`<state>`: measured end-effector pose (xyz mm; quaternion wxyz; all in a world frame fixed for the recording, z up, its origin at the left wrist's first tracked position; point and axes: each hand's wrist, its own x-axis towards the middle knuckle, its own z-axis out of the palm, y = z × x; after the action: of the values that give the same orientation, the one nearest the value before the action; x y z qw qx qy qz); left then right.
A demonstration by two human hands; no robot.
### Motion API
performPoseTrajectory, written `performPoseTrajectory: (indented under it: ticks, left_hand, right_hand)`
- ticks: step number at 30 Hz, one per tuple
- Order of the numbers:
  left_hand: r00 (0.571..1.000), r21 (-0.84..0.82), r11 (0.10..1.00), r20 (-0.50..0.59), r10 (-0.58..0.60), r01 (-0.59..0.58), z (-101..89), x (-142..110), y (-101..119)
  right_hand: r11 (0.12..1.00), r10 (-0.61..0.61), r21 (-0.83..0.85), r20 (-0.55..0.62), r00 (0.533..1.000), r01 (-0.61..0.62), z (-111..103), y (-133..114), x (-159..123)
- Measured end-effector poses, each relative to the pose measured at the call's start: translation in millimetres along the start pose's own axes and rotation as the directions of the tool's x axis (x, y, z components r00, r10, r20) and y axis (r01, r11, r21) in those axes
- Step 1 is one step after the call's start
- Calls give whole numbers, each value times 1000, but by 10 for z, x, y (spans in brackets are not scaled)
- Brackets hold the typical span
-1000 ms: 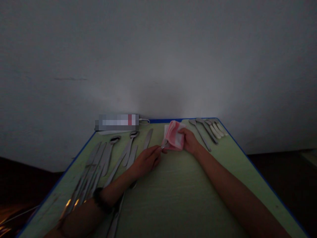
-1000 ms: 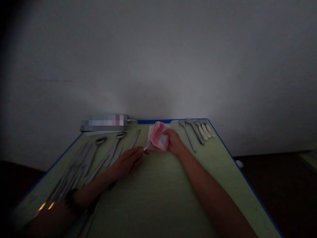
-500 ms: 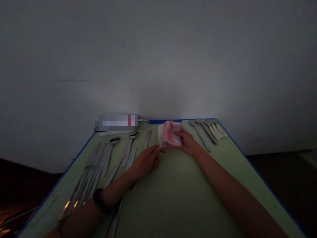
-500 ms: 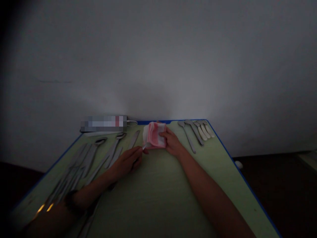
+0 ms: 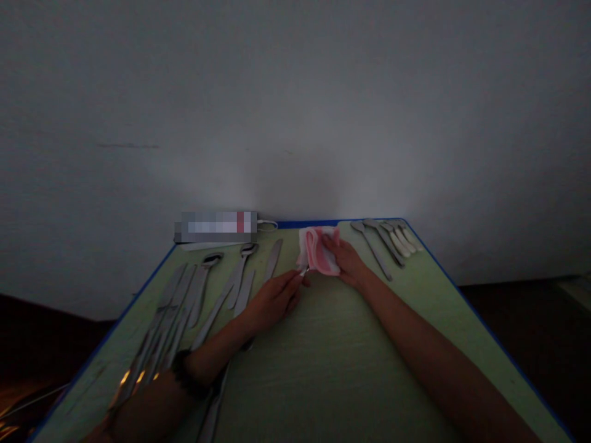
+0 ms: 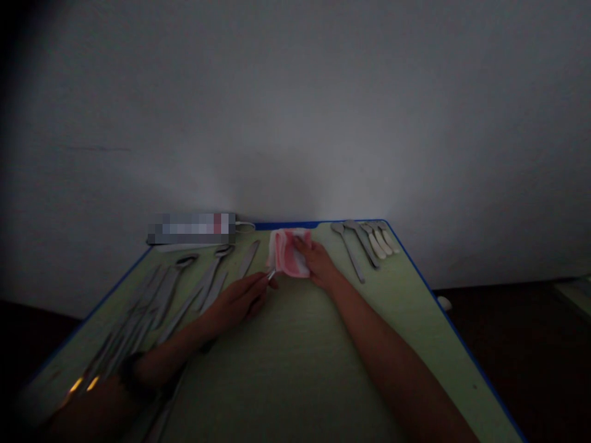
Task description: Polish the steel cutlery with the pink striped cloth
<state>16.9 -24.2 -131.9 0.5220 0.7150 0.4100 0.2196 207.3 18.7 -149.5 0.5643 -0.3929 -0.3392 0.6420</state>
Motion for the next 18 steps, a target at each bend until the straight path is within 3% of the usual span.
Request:
performPoseTrajectory:
  ticks: [3, 6, 11, 15, 18]
  left_hand:
    - [1000, 50, 999, -1, -12, 12, -4, 10, 12]
    - [1000, 59, 998, -18, -1, 2, -3, 29, -22]
    - [995, 122, 991, -67, 68, -59, 14, 46, -71]
    - [990, 199, 976, -88, 106, -87, 19, 51, -32]
    - [989, 202, 976, -109, 103, -80, 17, 49, 7]
  right_hand:
    - [995, -90, -53, -54, 994, 88, 47, 51, -7]
    - [987, -157, -55, -186, 970, 149, 150, 138, -25]
    - [989, -140, -2, -372, 917, 150, 393, 295, -108]
    - [990, -142, -34, -351, 925, 139, 450, 373, -124]
    - [977, -191, -151, -282, 940, 153, 343, 336, -71]
